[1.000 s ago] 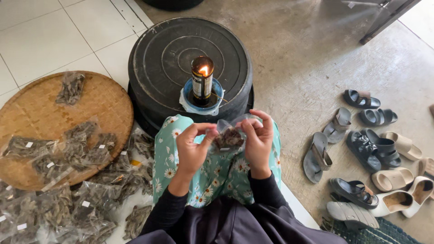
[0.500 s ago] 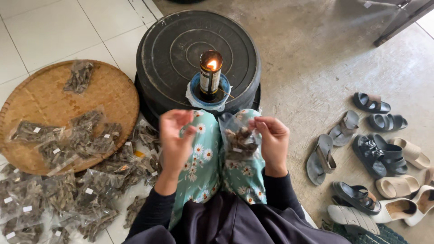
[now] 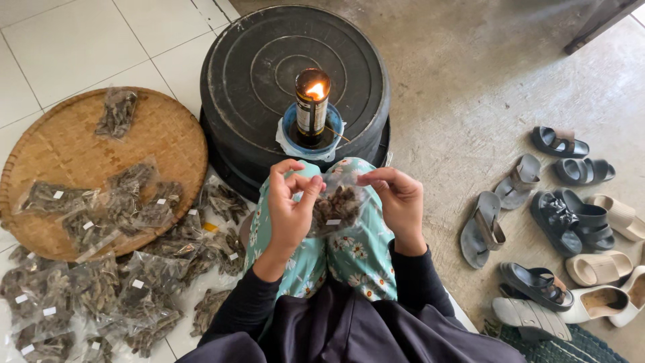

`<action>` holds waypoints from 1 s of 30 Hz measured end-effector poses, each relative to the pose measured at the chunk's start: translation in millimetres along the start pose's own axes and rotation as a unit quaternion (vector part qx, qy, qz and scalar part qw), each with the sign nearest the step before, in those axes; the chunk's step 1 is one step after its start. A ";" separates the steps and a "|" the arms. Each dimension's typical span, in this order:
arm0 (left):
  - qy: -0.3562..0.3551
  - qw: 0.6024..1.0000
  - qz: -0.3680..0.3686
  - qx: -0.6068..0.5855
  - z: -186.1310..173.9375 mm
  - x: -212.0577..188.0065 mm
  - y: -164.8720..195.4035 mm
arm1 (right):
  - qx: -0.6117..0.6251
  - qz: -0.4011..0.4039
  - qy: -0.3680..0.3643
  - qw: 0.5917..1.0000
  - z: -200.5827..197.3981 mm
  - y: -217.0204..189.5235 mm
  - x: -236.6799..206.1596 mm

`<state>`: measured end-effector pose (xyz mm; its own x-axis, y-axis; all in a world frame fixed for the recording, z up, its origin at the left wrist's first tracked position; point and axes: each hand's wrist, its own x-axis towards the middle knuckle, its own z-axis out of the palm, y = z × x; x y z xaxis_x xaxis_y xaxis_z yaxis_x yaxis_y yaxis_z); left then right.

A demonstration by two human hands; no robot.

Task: The person sits on the floor and heat-seals clear plastic bags filled with dried fish, pressing each open bag edge against the flame of a candle to melt it closed. They place each sealed bag onto a woven tray and pick up the next open bag, repeating the process.

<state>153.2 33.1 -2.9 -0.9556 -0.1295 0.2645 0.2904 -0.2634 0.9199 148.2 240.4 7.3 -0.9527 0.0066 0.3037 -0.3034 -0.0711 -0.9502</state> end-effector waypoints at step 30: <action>-0.078 0.989 -0.119 -0.034 -25.9 3.8 -0.3 | -0.032 0.006 -0.025 0.999 -15.1 2.8 5.2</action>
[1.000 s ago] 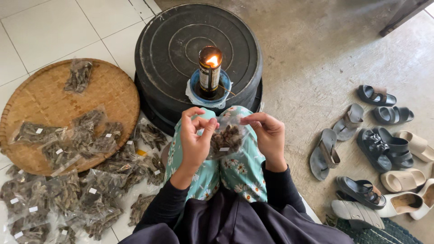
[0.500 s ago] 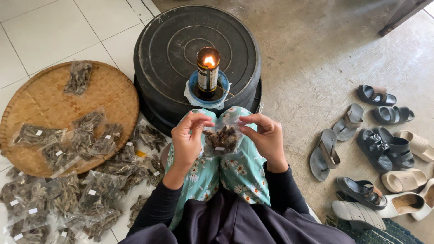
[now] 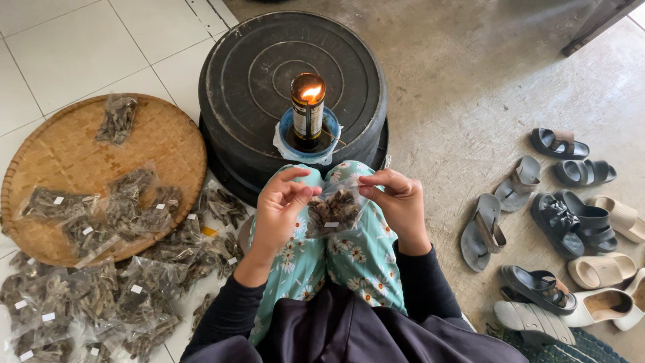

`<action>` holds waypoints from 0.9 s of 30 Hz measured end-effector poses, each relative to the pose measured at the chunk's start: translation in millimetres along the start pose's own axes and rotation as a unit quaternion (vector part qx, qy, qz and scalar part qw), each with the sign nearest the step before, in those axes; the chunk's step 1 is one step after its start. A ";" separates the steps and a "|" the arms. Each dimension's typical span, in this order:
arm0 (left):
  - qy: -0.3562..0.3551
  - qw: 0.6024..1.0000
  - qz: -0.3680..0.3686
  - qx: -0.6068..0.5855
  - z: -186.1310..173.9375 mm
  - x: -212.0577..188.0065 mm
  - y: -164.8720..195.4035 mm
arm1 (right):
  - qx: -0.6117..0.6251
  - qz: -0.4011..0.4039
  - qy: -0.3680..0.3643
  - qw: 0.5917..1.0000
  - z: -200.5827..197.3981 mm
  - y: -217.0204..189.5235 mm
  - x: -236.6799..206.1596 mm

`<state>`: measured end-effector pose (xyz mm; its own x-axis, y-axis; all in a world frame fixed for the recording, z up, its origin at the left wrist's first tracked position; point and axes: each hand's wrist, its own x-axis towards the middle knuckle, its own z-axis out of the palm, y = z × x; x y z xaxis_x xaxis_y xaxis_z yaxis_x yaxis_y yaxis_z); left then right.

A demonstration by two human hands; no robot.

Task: The person sits on the floor and heat-seals clear plastic bags filled with dried fish, pressing each open bag edge against the flame of a candle to melt it closed. They place each sealed bag onto a woven tray and pick up the next open bag, repeating the process.

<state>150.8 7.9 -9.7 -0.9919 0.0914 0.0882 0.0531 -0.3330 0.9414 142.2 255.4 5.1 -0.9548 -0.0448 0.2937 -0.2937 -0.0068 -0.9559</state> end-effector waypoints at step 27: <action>-0.026 0.801 0.288 0.524 6.8 5.2 50.9 | -0.468 -0.175 0.026 0.866 29.1 -62.3 3.5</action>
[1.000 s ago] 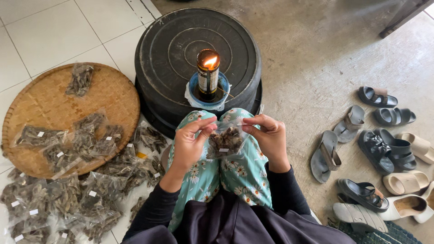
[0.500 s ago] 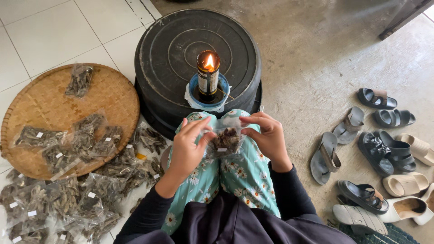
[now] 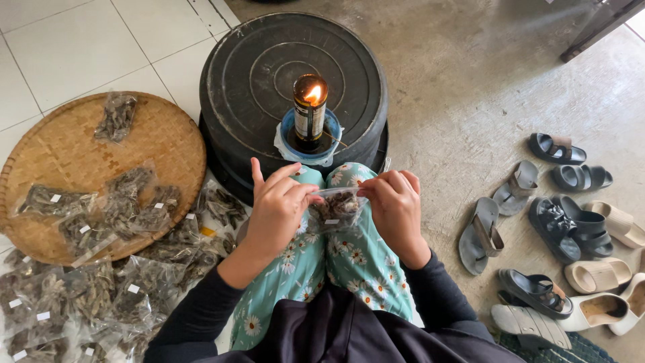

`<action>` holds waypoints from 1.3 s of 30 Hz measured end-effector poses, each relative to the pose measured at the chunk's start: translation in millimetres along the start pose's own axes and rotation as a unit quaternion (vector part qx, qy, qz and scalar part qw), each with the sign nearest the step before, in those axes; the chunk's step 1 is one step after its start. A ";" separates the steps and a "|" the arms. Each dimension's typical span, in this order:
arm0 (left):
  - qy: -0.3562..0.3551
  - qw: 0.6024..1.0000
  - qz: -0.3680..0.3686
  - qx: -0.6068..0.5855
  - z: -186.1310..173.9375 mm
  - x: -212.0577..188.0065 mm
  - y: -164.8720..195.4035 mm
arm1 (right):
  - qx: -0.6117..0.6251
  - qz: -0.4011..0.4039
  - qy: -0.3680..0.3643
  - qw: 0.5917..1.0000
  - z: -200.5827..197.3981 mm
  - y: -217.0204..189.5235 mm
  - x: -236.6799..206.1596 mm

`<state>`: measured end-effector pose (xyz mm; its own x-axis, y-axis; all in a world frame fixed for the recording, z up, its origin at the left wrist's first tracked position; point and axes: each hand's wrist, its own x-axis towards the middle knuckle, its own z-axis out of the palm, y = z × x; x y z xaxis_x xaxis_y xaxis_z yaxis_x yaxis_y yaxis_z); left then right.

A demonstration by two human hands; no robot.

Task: The person sits on the floor and heat-seals clear plastic bags filled with dried fish, pressing each open bag edge against the flame of a candle to melt it closed. They place each sealed bag onto a woven tray and pick up the next open bag, repeating the process.

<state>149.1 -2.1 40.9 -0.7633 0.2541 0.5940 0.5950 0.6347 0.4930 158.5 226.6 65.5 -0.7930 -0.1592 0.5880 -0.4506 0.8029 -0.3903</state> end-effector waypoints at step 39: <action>-0.056 0.997 0.026 -0.037 24.1 15.0 20.7 | 0.057 -0.100 -0.085 0.990 -12.6 -1.1 15.8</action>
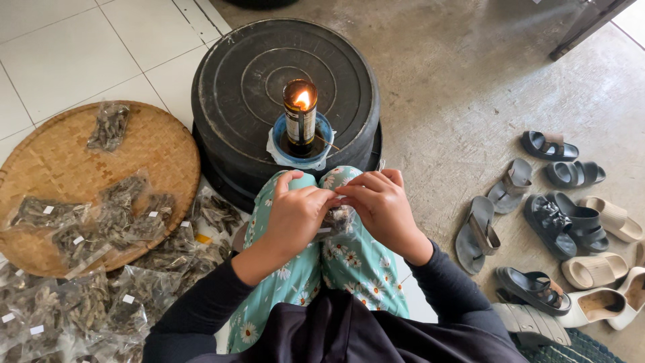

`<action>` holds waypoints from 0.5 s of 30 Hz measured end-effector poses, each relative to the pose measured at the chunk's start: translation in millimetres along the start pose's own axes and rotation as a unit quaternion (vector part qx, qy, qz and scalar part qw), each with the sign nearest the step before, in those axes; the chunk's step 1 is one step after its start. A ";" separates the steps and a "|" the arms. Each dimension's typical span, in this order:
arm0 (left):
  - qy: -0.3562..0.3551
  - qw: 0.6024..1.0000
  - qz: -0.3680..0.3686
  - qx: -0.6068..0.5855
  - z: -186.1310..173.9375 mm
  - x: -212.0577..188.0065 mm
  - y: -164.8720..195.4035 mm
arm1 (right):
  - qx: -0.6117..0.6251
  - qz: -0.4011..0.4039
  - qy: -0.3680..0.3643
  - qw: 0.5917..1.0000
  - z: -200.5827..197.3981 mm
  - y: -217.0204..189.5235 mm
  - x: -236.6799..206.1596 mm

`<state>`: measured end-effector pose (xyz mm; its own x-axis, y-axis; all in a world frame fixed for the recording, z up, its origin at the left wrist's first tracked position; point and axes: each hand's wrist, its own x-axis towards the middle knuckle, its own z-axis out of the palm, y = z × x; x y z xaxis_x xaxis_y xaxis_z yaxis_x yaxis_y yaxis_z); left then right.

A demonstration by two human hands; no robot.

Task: The person sits on the floor and heat-seals clear plastic bags filled with dried fish, pressing each open bag edge against the flame of a candle to melt it closed. They place each sealed bag onto a woven tray and pick up the next open bag, repeating the process.

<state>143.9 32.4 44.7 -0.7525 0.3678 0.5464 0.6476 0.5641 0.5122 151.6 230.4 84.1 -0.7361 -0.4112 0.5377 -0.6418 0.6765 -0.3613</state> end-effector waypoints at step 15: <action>0.029 0.995 0.043 0.090 -13.2 -15.1 16.8 | -0.185 -0.103 0.022 0.977 4.0 -21.9 -8.6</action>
<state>167.7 26.6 53.8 -0.6833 0.3810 0.6228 0.6738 0.6577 0.3369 171.1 216.6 84.3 -0.5837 -0.5407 0.6057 -0.6479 0.7598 0.0538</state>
